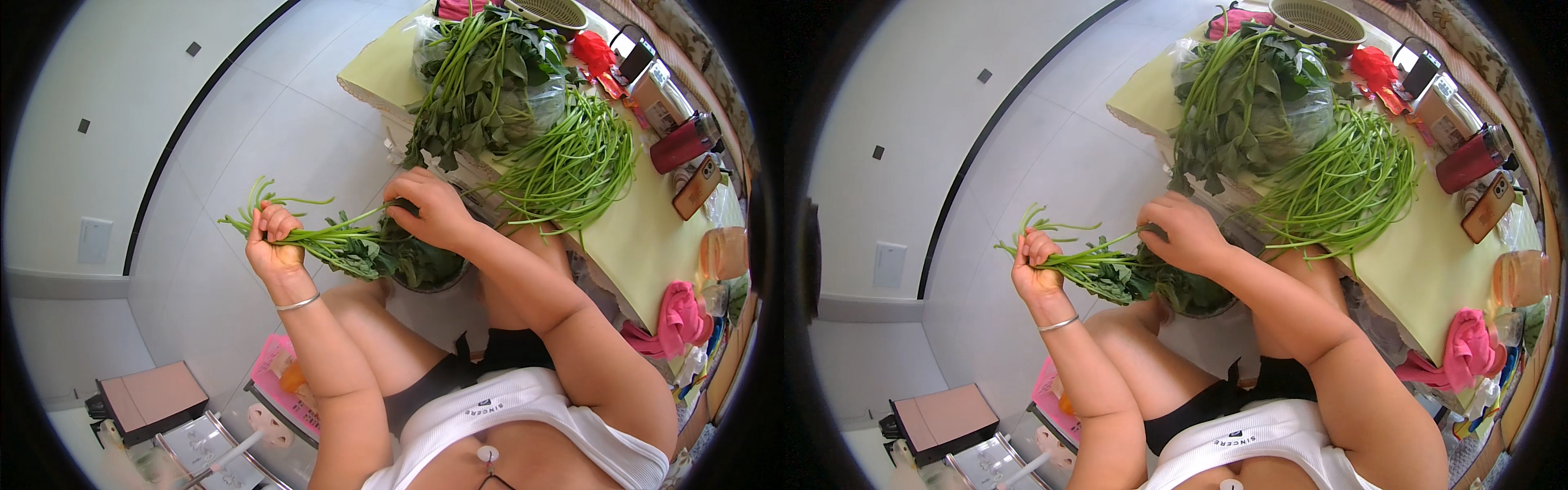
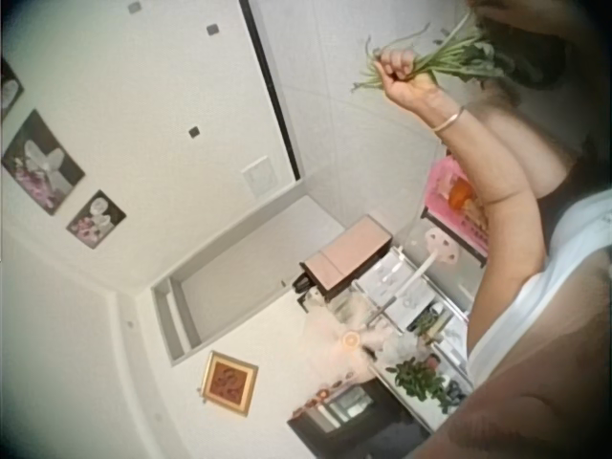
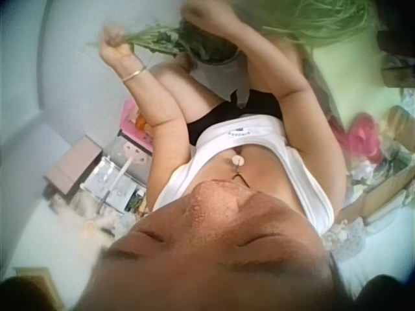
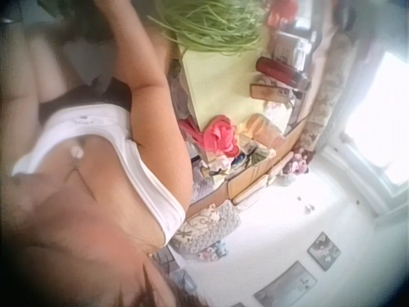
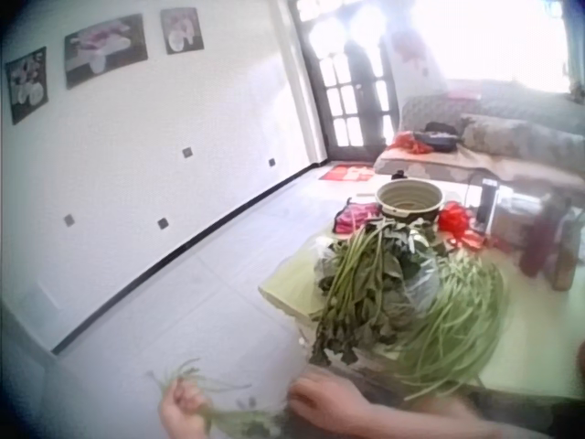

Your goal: The person picks individual leaves and stems from bundles of green leafy vegetables and water spinach by hand, placing the cleaned parts into a dark bucket while discarding remnants on the table.

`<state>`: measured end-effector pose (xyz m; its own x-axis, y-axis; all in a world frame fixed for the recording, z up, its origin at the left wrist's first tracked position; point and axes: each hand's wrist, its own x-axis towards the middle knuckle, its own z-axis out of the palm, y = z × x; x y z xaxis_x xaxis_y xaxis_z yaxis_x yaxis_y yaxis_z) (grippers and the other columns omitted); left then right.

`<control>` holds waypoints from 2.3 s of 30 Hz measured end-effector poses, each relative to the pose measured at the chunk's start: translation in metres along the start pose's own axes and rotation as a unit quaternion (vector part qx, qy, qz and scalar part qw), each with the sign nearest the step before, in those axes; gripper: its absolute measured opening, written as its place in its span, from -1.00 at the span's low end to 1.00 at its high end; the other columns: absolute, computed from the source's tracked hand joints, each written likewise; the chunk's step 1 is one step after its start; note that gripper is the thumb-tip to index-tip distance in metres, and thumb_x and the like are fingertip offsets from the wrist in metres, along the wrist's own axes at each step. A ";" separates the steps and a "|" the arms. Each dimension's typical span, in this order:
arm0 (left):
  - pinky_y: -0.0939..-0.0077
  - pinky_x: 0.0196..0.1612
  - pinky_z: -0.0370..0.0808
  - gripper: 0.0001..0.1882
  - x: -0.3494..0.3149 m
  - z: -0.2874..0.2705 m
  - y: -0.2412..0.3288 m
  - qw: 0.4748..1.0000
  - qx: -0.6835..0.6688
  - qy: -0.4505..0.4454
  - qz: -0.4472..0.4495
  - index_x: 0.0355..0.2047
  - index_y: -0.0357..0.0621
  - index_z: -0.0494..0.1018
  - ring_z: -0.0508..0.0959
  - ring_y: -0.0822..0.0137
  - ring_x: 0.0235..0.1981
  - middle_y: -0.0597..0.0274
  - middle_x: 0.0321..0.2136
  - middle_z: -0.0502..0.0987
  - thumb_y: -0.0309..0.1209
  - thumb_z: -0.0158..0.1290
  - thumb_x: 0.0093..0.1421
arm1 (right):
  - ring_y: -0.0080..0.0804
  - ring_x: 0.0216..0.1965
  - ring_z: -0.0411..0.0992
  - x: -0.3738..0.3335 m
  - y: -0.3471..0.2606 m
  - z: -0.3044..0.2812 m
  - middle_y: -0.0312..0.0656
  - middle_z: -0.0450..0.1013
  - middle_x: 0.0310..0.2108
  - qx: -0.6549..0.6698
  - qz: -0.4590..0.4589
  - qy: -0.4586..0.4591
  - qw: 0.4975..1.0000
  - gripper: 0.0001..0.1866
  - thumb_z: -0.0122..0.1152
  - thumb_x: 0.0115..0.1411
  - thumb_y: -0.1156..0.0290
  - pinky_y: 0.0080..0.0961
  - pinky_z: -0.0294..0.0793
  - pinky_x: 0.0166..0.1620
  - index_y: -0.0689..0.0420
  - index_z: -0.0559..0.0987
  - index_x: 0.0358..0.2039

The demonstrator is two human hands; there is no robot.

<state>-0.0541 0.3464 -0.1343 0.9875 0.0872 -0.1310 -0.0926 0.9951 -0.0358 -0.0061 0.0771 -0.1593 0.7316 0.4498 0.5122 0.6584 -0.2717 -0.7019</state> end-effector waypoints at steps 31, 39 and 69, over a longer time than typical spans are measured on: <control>0.59 -0.59 0.11 -0.91 0.000 -0.004 0.003 1.000 0.005 -0.018 0.013 -0.31 -0.28 0.32 0.14 0.51 -0.68 0.40 -0.64 0.20 -0.49 -0.10 0.25 | -0.18 -0.34 0.41 -0.001 -0.007 -0.005 -0.20 0.39 -0.43 -0.057 -0.002 0.001 0.998 -0.87 0.26 0.01 0.43 -0.30 0.41 -0.31 0.05 0.59 -0.37; 0.56 -0.55 0.12 -0.91 -0.002 -0.008 0.000 0.990 0.088 0.046 0.101 -0.33 -0.24 0.33 0.12 0.49 -0.66 0.40 -0.62 0.20 -0.46 -0.11 0.26 | -0.34 -0.46 0.36 -0.004 -0.009 0.008 -0.25 0.35 -0.51 -0.008 0.072 0.030 0.997 -0.93 0.14 0.07 0.41 -0.45 0.36 -0.36 0.10 0.54 -0.47; 0.65 -0.68 0.06 -0.87 -0.034 0.057 -0.041 0.937 0.236 -0.250 0.066 -0.24 -0.26 0.28 0.05 0.57 -0.75 0.40 -0.65 0.15 -0.43 -0.14 0.33 | -0.07 -0.21 0.48 -0.029 0.036 0.006 -0.01 0.52 -0.34 -0.224 0.212 -0.256 0.916 -0.73 0.12 0.09 0.22 -0.15 0.46 -0.16 0.13 0.62 -0.36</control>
<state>-0.0771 0.3049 -0.0721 0.9188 0.1037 0.3808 -0.2671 0.8737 0.4065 -0.0048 0.0597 -0.2026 0.8354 0.5315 -0.1403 0.4238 -0.7853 -0.4513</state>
